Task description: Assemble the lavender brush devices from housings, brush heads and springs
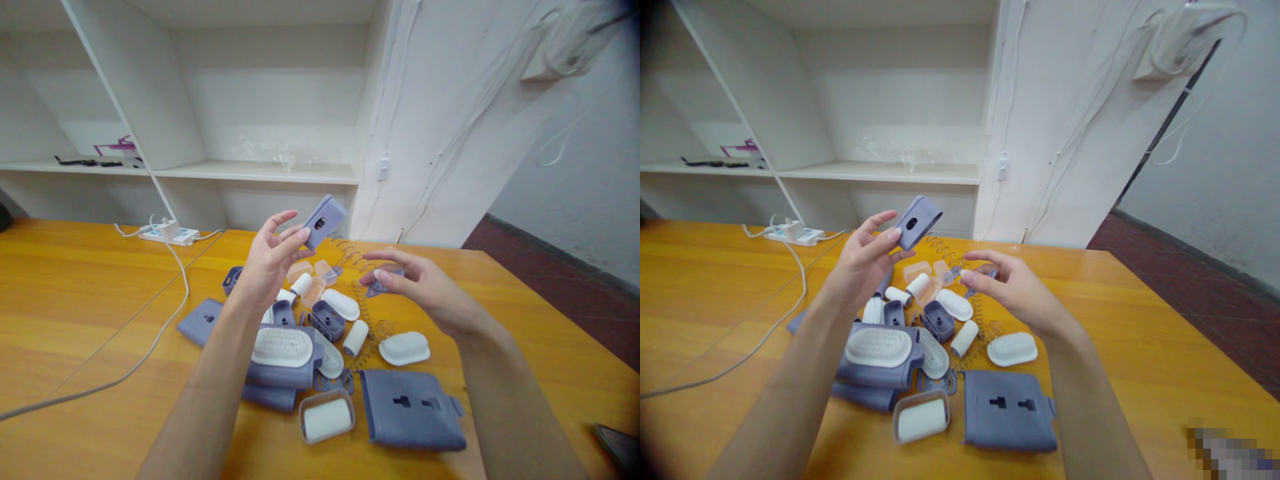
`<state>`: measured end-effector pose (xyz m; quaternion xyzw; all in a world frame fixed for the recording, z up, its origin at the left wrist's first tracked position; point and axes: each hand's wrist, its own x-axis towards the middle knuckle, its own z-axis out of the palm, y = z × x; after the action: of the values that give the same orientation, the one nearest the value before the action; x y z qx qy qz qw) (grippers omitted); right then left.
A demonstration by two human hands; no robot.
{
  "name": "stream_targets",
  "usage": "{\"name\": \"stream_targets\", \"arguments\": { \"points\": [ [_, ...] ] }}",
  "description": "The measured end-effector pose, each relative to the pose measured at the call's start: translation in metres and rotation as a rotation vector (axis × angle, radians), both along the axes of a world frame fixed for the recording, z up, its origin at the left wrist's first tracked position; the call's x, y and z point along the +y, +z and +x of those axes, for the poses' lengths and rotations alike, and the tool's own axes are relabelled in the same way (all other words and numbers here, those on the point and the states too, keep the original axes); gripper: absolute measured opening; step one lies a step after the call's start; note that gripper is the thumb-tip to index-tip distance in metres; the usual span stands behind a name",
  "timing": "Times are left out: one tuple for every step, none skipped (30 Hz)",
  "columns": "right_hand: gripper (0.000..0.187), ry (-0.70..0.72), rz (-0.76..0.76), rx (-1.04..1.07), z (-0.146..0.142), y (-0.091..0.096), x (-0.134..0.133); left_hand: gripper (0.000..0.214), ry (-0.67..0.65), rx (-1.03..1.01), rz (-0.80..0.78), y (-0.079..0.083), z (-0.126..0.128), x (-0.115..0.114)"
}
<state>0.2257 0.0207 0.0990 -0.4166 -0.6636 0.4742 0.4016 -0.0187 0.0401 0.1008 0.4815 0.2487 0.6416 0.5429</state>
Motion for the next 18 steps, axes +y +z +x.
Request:
{"name": "stream_targets", "arguments": {
  "points": [
    [0.051,-0.006,0.021,0.013,-0.002,0.000,0.000,0.049,0.002,0.026,0.026,0.002,0.001,-0.002],
    [0.053,-0.023,0.050,0.048,-0.004,0.001,0.000,0.050,0.000,0.053,0.049,0.003,0.002,-0.004],
    [0.053,-0.045,0.086,0.096,-0.007,0.001,-0.001,0.052,-0.009,0.082,0.068,0.005,0.003,-0.007],
    [0.053,-0.060,0.128,0.147,-0.011,0.002,-0.002,0.053,-0.020,0.113,0.081,0.007,0.005,-0.010],
    [0.052,-0.069,0.172,0.189,-0.015,0.003,-0.003,0.055,-0.033,0.149,0.092,0.009,0.006,-0.014],
    [0.050,-0.077,0.211,0.222,-0.019,0.004,-0.005,0.058,-0.049,0.190,0.099,0.010,0.008,-0.017],
    [0.049,-0.086,0.241,0.244,-0.023,0.005,-0.006,0.060,-0.066,0.234,0.109,0.012,0.010,-0.020],
    [0.049,-0.106,0.261,0.253,-0.026,0.006,-0.008,0.062,-0.079,0.280,0.122,0.013,0.011,-0.023],
    [0.049,-0.140,0.271,0.243,-0.028,0.007,-0.009,0.064,-0.090,0.327,0.135,0.013,0.012,-0.026],
    [0.050,-0.179,0.274,0.220,-0.029,0.007,-0.010,0.065,-0.097,0.372,0.148,0.014,0.013,-0.028],
    [0.051,-0.213,0.274,0.191,-0.029,0.007,-0.010,0.065,-0.099,0.416,0.161,0.014,0.014,-0.030],
    [0.054,-0.229,0.268,0.159,-0.028,0.007,-0.010,0.065,-0.099,0.458,0.172,0.014,0.014,-0.031],
    [0.056,-0.225,0.260,0.129,-0.027,0.006,-0.010,0.066,-0.097,0.494,0.181,0.014,0.014,-0.032],
    [0.058,-0.200,0.248,0.106,-0.025,0.006,-0.009,0.067,-0.098,0.520,0.186,0.014,0.015,-0.032],
    [0.058,-0.166,0.233,0.091,-0.023,0.005,-0.008,0.069,-0.101,0.536,0.190,0.013,0.015,-0.032],
    [0.057,-0.135,0.221,0.083,-0.021,0.005,-0.007,0.071,-0.104,0.539,0.193,0.013,0.016,-0.031],
    [0.054,-0.116,0.213,0.080,-0.020,0.004,-0.006,0.073,-0.107,0.534,0.193,0.012,0.016,-0.030],
    [0.049,-0.111,0.212,0.083,-0.019,0.003,-0.005,0.074,-0.105,0.527,0.193,0.011,0.016,-0.029]
  ]
}}
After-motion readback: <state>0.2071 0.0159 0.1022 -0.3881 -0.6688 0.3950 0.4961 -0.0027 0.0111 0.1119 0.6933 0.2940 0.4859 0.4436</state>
